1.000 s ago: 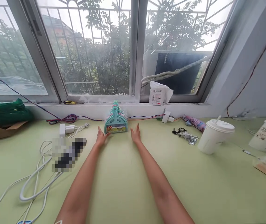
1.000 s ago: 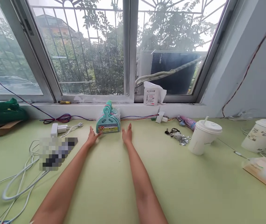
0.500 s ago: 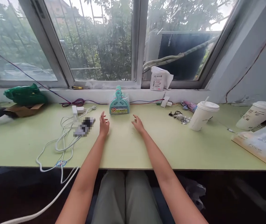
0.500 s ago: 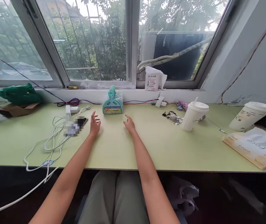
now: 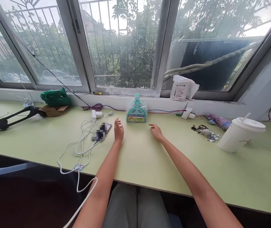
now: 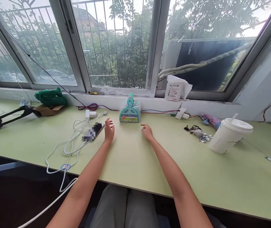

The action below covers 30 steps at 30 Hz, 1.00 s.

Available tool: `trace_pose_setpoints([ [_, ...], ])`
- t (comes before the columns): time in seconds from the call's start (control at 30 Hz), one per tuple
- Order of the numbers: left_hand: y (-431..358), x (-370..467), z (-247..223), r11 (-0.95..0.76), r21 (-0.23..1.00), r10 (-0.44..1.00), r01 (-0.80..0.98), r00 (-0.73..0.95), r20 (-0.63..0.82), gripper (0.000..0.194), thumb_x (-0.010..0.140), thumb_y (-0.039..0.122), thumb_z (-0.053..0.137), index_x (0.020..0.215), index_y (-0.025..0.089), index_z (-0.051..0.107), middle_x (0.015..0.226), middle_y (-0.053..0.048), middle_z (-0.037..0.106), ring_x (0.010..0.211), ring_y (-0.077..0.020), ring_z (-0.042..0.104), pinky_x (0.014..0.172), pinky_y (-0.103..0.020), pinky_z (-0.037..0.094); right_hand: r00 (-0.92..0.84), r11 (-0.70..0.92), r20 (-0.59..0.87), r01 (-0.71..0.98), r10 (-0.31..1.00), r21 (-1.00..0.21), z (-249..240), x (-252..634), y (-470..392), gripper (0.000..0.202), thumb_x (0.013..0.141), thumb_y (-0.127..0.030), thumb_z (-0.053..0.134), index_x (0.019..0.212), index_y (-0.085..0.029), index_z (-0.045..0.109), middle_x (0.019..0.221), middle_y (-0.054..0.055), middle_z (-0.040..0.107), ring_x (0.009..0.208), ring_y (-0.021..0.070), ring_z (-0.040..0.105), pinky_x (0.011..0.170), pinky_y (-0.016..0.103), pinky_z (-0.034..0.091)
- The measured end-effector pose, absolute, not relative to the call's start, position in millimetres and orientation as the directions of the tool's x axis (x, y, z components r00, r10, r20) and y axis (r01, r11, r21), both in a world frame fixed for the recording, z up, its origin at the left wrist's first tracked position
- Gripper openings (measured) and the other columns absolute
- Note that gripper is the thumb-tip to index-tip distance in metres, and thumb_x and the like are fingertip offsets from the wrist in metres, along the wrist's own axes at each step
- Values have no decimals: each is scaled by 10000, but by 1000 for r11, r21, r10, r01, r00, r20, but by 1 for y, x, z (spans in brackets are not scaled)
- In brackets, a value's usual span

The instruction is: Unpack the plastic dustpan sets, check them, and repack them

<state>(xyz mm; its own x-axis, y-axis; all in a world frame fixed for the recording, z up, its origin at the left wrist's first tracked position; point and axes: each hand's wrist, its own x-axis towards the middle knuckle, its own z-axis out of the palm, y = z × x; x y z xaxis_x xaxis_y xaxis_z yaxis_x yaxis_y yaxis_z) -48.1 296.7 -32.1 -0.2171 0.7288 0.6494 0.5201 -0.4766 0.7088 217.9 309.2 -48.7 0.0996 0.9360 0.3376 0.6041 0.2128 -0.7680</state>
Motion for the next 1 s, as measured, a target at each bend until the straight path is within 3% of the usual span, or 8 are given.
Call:
trace_pose_setpoints([
  [0.1,305,-50,-32,-442,729,741,523,-245,625,562,805,19,372,1319,241,316,1169,-102,510,1000,-152,556,842,-301,490,241,189,372,553,896,-812,-40,213,342,381,734,-95,425,1061,-163,609,1128,104,632,928,182,632,893,346,473],
  [0.3,308,-50,-35,-420,769,773,481,-254,581,485,786,17,390,1230,212,395,1134,-98,530,979,-150,570,815,-289,500,352,207,460,564,816,-799,-35,187,397,272,714,-158,521,985,-168,540,1022,123,637,858,211,617,820,359,476],
  [0.5,307,-50,-33,-440,771,775,461,-239,586,338,825,71,471,1135,207,456,1135,-95,532,935,-152,569,744,-284,524,328,140,475,686,816,-714,-37,176,409,180,779,-198,539,953,-154,549,970,148,650,900,256,606,792,349,437],
  [0.7,309,-51,-33,-474,764,764,438,-227,604,352,809,45,504,1120,204,458,1140,-93,532,943,-151,567,716,-268,530,225,157,493,769,840,-620,-37,180,377,171,860,-230,440,984,-170,543,959,133,660,838,245,608,722,315,403],
  [0.87,313,-52,-33,-447,801,792,397,-240,561,355,814,56,489,1143,187,462,1211,-123,512,1022,-161,559,783,-284,524,216,233,467,646,857,-727,-47,197,321,208,868,-317,425,997,-187,523,857,91,693,721,214,609,660,291,397],
  [0.93,312,-45,-29,-394,865,852,311,-230,470,333,838,154,531,1163,187,463,1239,-129,523,1109,-186,541,865,-318,503,241,223,411,556,879,-801,-50,206,295,243,841,-398,470,948,-190,539,803,82,702,691,206,613,632,283,408],
  [1.0,305,-35,-24,-303,946,943,117,-106,315,352,876,339,529,1191,194,470,1219,-121,570,1154,-216,541,930,-360,477,259,180,329,468,908,-865,-51,215,271,289,792,-465,532,885,-192,555,760,72,705,683,201,622,611,275,422],
])
